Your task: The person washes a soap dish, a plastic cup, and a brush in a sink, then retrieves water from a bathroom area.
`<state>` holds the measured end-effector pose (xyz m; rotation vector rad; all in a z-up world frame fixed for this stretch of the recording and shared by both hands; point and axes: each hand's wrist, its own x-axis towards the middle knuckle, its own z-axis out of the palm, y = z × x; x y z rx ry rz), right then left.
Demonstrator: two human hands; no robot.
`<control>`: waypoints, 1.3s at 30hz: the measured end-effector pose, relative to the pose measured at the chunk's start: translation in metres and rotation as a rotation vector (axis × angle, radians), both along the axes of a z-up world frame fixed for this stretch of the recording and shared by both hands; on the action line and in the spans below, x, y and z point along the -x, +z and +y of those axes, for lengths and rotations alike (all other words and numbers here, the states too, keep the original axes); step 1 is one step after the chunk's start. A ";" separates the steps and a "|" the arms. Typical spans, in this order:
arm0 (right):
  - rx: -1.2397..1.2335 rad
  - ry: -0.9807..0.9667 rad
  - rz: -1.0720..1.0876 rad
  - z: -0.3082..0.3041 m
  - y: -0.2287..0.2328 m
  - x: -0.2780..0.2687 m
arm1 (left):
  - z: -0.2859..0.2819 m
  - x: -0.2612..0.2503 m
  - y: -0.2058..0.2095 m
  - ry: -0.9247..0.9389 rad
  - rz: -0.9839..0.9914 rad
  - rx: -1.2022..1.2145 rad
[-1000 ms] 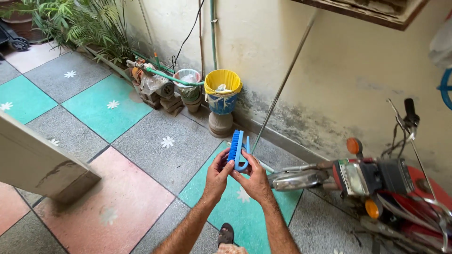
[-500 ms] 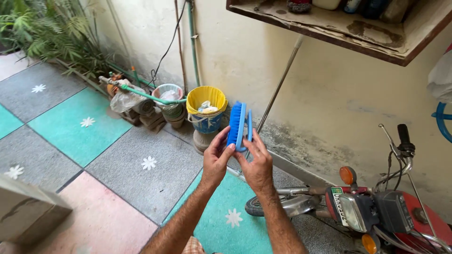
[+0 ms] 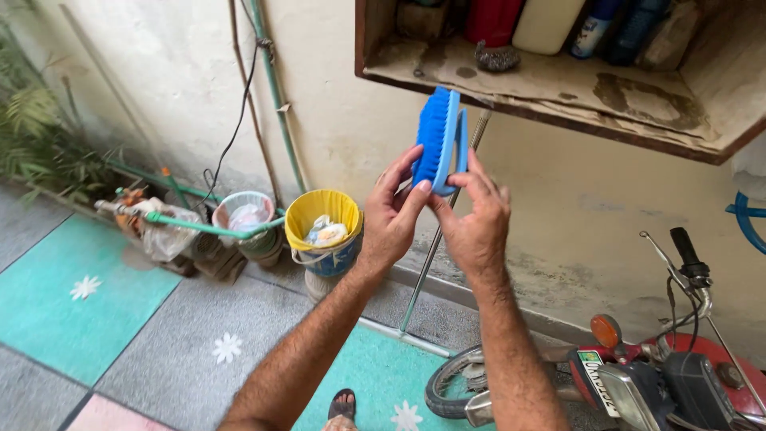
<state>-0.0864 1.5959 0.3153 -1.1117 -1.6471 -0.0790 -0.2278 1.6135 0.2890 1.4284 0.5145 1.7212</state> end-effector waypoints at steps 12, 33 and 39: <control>0.007 -0.246 -0.156 0.128 0.055 0.001 | 0.127 0.003 0.037 -0.031 0.162 -0.124; 0.262 -0.379 -0.291 0.189 0.072 -0.004 | 0.162 0.011 0.025 0.374 0.449 -0.256; -0.093 -0.432 -0.236 0.157 0.055 0.011 | 0.152 0.011 0.014 0.343 0.398 -0.261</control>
